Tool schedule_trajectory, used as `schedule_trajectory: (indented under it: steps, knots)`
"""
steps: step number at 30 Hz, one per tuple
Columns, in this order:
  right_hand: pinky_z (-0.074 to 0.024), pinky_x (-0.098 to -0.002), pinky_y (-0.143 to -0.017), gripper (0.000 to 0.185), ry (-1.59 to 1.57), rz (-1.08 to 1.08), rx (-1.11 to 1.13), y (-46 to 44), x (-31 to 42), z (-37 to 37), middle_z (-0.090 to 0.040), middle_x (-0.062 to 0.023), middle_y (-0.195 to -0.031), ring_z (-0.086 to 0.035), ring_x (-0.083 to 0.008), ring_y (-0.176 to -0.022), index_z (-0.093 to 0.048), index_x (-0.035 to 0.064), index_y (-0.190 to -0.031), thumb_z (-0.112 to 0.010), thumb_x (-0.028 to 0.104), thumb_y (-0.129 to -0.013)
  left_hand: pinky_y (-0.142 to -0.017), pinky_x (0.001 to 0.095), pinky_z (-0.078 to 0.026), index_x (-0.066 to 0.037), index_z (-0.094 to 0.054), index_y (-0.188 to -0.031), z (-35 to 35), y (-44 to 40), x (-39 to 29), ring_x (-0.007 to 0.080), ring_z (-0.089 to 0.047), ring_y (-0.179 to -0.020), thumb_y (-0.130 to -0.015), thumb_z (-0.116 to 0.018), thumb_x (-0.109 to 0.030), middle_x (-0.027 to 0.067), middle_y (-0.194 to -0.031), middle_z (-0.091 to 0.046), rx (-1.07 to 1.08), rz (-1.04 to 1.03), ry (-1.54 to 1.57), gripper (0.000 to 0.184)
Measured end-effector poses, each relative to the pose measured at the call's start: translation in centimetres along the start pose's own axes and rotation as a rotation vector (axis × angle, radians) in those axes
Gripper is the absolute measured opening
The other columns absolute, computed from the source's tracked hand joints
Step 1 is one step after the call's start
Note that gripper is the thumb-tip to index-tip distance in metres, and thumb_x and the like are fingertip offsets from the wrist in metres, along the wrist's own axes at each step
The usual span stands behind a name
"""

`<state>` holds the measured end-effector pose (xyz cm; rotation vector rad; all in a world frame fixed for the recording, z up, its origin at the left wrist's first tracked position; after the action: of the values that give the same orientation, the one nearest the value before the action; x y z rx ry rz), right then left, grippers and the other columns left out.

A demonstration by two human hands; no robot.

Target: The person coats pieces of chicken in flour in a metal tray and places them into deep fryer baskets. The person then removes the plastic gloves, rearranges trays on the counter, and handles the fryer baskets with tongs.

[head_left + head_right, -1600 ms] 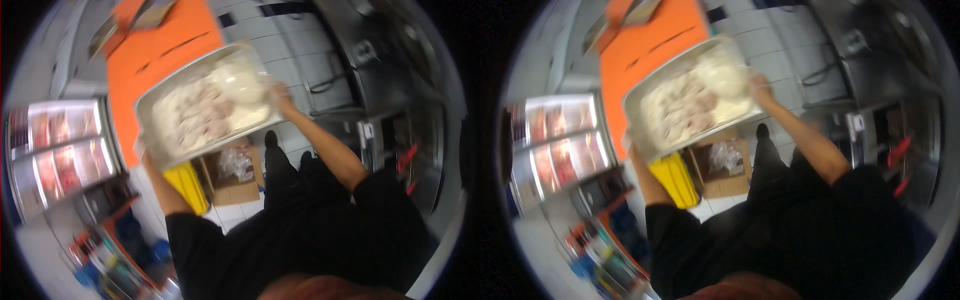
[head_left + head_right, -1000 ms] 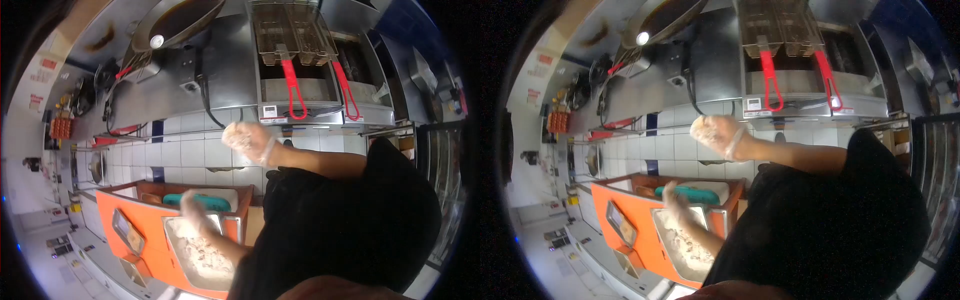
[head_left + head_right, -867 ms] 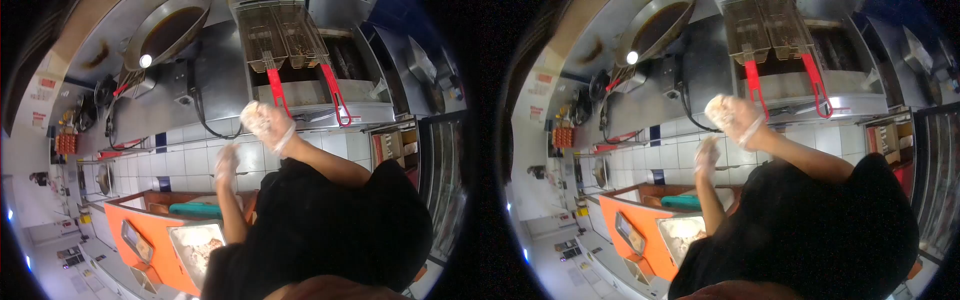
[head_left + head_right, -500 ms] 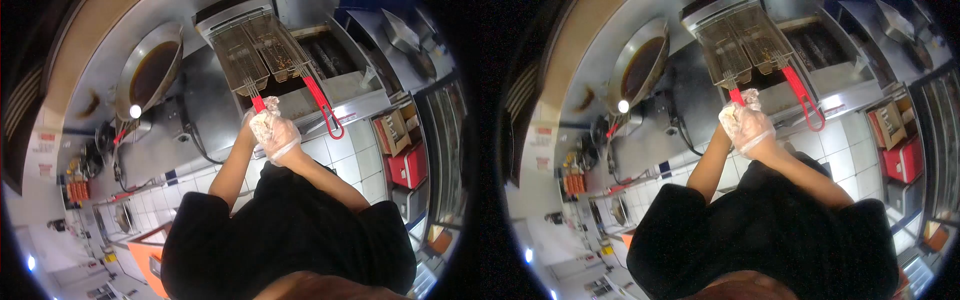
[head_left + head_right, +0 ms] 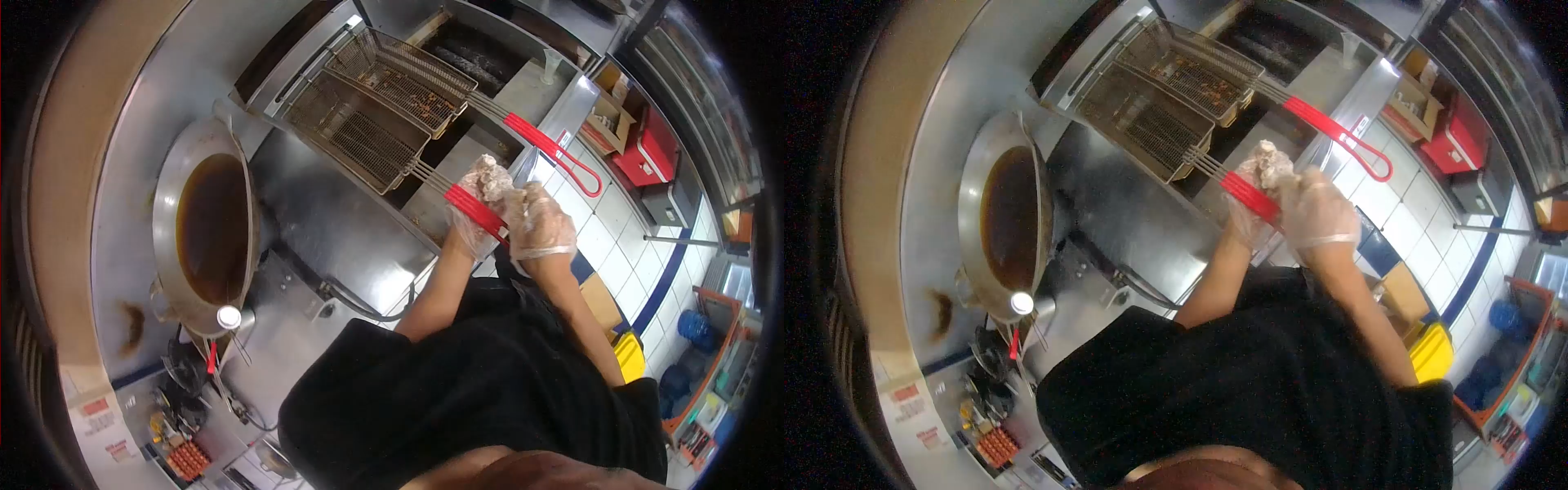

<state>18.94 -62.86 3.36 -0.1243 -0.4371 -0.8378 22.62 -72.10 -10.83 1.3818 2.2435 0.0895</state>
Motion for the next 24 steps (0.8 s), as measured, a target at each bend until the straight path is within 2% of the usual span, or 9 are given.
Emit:
schedule_trajectory:
  steps: [1, 3, 5, 7, 11, 13, 16, 21, 24]
  knots:
    - [-0.0535, -0.0528, -0.081, 0.031, 0.002, -0.189, 0.038, 0.2, -1.0, 0.1, -0.071, -0.0249, -0.096, -0.068, -0.0460, -0.093, -0.065, 0.0082, -0.110, -0.052, 0.035, -0.103, -0.063, 0.0295, -0.045, -0.012, -0.050, -0.083, -0.2, -0.8, 0.0, 0.0155, -0.048, -0.065, -0.110, -0.044, -0.022, 0.0016, -0.072, -0.047, 0.053, 0.021, 0.006, 0.030]
    - [-0.0527, -0.0539, -0.079, 0.029, 0.093, 0.025, -0.064, 0.8, -1.4, 0.1, -0.070, -0.0255, -0.091, -0.067, -0.0475, -0.091, -0.064, 0.0078, -0.109, -0.053, 0.034, -0.103, -0.060, 0.0290, -0.040, -0.012, -0.047, -0.080, -3.5, -0.4, 1.6, 0.0150, -0.041, -0.062, -0.110, -0.044, -0.023, 0.0014, -0.069, -0.040, 0.340, 0.354, 0.819, 0.032]
    - [-0.0517, -0.0553, -0.076, 0.027, 0.035, -0.178, -0.114, 1.1, -4.5, -1.2, -0.069, -0.0261, -0.090, -0.066, -0.0487, -0.089, -0.062, 0.0067, -0.105, -0.053, 0.032, -0.103, -0.060, 0.0287, -0.040, -0.011, -0.048, -0.081, -2.4, -1.2, 1.8, 0.0145, -0.042, -0.062, -0.110, -0.045, -0.024, 0.0012, -0.069, -0.040, 0.384, 0.196, 0.535, 0.032]
    - [-0.0509, -0.0561, -0.074, 0.027, 0.038, -0.175, -0.148, 1.3, -4.1, -1.0, -0.069, -0.0267, -0.090, -0.066, -0.0491, -0.089, -0.060, 0.0058, -0.101, -0.055, 0.032, -0.102, -0.061, 0.0285, -0.040, -0.010, -0.049, -0.081, -3.7, -0.7, 1.9, 0.0143, -0.041, -0.062, -0.110, -0.047, -0.022, 0.0011, -0.070, -0.040, 0.351, 0.379, 0.892, 0.031]
    - [-0.0517, -0.0552, -0.080, 0.033, 0.046, -0.225, -0.136, 1.8, -4.1, -0.9, -0.070, -0.0272, -0.095, -0.067, -0.0483, -0.093, -0.063, 0.0053, -0.104, -0.050, 0.035, -0.102, -0.063, 0.0283, -0.042, -0.010, -0.049, -0.081, -5.5, 0.5, 0.1, 0.0141, -0.041, -0.063, -0.109, -0.047, -0.023, 0.0009, -0.071, -0.041, 0.383, 0.359, 0.926, 0.031]
    - [-0.0516, -0.0531, -0.075, 0.023, 0.010, -0.216, -0.178, 2.4, -4.2, -0.9, -0.069, -0.0253, -0.091, -0.066, -0.0479, -0.089, -0.062, 0.0059, -0.099, -0.056, 0.028, -0.102, -0.067, 0.0255, -0.042, -0.011, -0.046, -0.090, -4.0, 0.2, 0.3, 0.0117, -0.042, -0.071, -0.108, -0.039, -0.011, -0.0015, -0.083, -0.040, 0.493, 0.226, 0.806, 0.020]
    - [-0.0516, -0.0510, -0.074, 0.020, -0.027, -0.245, -0.177, 1.9, -4.6, -1.4, -0.069, -0.0243, -0.091, -0.066, -0.0470, -0.089, -0.063, 0.0055, -0.098, -0.057, 0.025, -0.101, -0.070, 0.0254, -0.044, -0.010, -0.050, -0.094, -0.7, -1.4, -0.6, 0.0125, -0.047, -0.074, -0.107, -0.040, -0.010, -0.0006, -0.086, -0.046, 0.219, -0.119, -0.239, 0.017]
    - [-0.0523, -0.0534, -0.075, 0.018, 0.103, -0.128, -0.153, 1.8, -3.7, -2.2, -0.064, -0.0224, -0.102, -0.066, -0.0458, -0.091, -0.061, 0.0074, -0.099, -0.051, 0.022, -0.099, -0.070, 0.0272, -0.046, -0.008, -0.053, -0.092, -3.8, -0.3, 0.7, 0.0147, -0.050, -0.075, -0.106, -0.045, -0.015, 0.0022, -0.083, -0.049, 0.456, 0.396, 0.864, 0.017]
    - [-0.0524, -0.0530, -0.074, 0.016, 0.082, -0.148, -0.157, 1.4, -3.3, -1.6, -0.063, -0.0222, -0.102, -0.066, -0.0456, -0.090, -0.061, 0.0073, -0.098, -0.051, 0.019, -0.098, -0.058, 0.0279, -0.040, -0.011, -0.048, -0.080, -4.2, 0.0, 0.2, 0.0133, -0.040, -0.060, -0.108, -0.047, -0.022, 0.0000, -0.071, -0.040, 0.182, 0.406, 0.857, 0.030]
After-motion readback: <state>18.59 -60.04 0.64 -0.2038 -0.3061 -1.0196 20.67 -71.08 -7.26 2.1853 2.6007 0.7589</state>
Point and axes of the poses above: each hand's wrist, its own y-axis away from the middle knuckle, its own z-axis out of the back of the hand, x = y × z, the point moved 8 cm from there along -y, towards the middle knuckle
